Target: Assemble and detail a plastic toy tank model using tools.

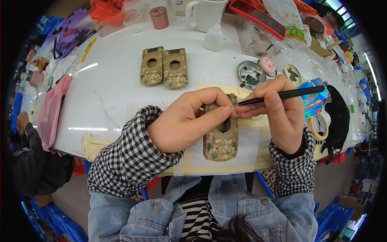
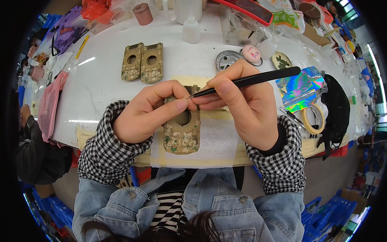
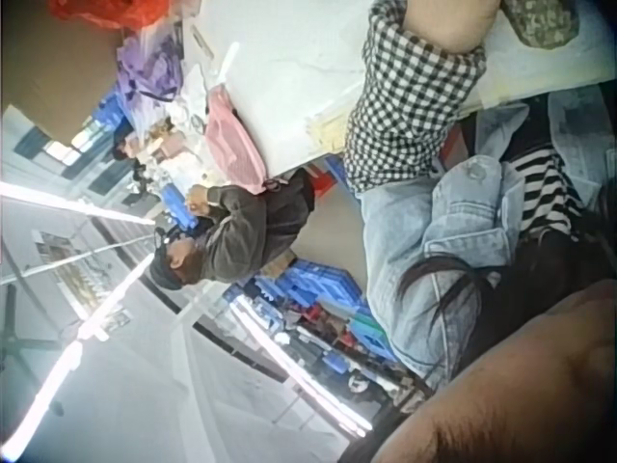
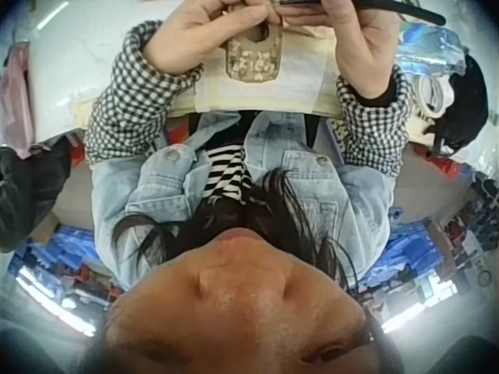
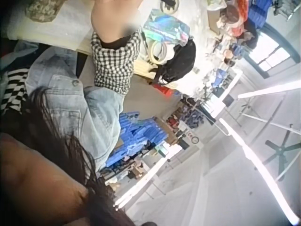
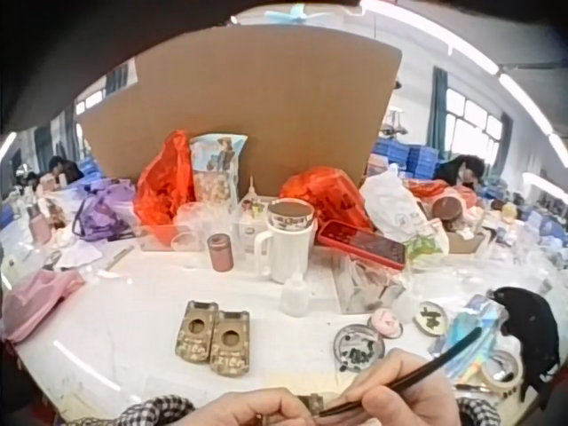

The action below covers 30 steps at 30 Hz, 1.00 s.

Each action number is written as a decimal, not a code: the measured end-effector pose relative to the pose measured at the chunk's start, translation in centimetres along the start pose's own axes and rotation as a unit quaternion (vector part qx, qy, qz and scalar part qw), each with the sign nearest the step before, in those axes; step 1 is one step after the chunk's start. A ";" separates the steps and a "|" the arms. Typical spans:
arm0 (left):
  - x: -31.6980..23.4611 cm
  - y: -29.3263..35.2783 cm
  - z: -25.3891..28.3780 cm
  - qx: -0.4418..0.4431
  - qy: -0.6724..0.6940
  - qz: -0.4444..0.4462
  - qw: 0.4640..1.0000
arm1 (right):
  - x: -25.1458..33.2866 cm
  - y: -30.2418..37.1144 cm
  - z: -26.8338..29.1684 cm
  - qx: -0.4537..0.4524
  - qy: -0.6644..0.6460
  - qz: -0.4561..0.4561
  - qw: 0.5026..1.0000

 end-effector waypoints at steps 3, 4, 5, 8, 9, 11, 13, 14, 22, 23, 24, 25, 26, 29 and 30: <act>0.0 0.0 0.0 -0.004 0.000 0.002 1.000 | -0.1 0.0 0.1 0.003 0.004 0.002 1.000; 0.0 0.0 0.0 -0.004 0.000 0.002 1.000 | 0.0 0.0 0.0 0.001 0.022 0.004 1.000; 0.0 0.0 -0.1 -0.004 0.000 0.002 1.000 | 0.1 -0.1 -0.1 -0.001 0.040 0.005 0.999; -0.1 0.1 -0.1 -0.003 -0.001 0.001 1.000 | 0.2 -0.1 -0.2 -0.004 0.058 0.006 0.998; -0.1 0.1 -0.1 -0.003 -0.001 0.001 1.000 | 0.2 -0.1 -0.3 -0.005 0.059 0.005 0.998; 0.0 0.1 0.0 -0.004 -0.007 -0.001 1.000 | 0.2 -0.1 -0.3 -0.006 0.059 0.004 0.998; 0.1 0.0 0.0 -0.003 -0.009 -0.002 1.000 | 0.2 -0.1 -0.3 -0.006 0.061 0.003 0.998; 0.1 0.0 0.1 -0.003 -0.009 -0.002 1.000 | 0.2 0.0 -0.3 -0.007 0.063 0.003 0.998; 0.0 0.0 0.0 -0.003 -0.021 -0.009 1.000 | 0.2 0.0 -0.2 -0.007 0.047 0.006 0.999; 0.0 0.0 -0.1 0.000 -0.022 -0.012 1.000 | 0.0 0.0 -0.1 -0.005 0.029 0.006 1.000; 0.0 0.0 0.0 0.003 -0.023 -0.014 1.000 | -0.1 0.0 0.0 -0.003 0.012 0.006 1.000; -0.3 0.0 -0.1 -0.010 -0.011 0.014 1.000 | -0.1 0.0 0.1 -0.012 0.012 0.019 1.000; -0.8 0.1 -0.3 -0.023 0.000 0.042 0.999 | -0.1 0.0 0.1 -0.021 0.012 0.031 0.999; -0.9 0.2 -0.5 -0.055 0.108 0.054 0.991 | -0.2 0.2 0.1 -0.040 0.031 0.096 0.994; -0.9 0.1 -0.5 -0.064 0.157 0.045 0.985 | -0.2 0.4 0.0 -0.045 0.041 0.122 0.991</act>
Point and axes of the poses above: each hand's wrist, its own y-axis away from the middle knuckle, its own z-axis out of the back of the hand, x = y × z, the point moved 1 cm from there along -y, towards the middle knuckle, and after that the axes turned 14 degrees about y, right-handed, at the moved point
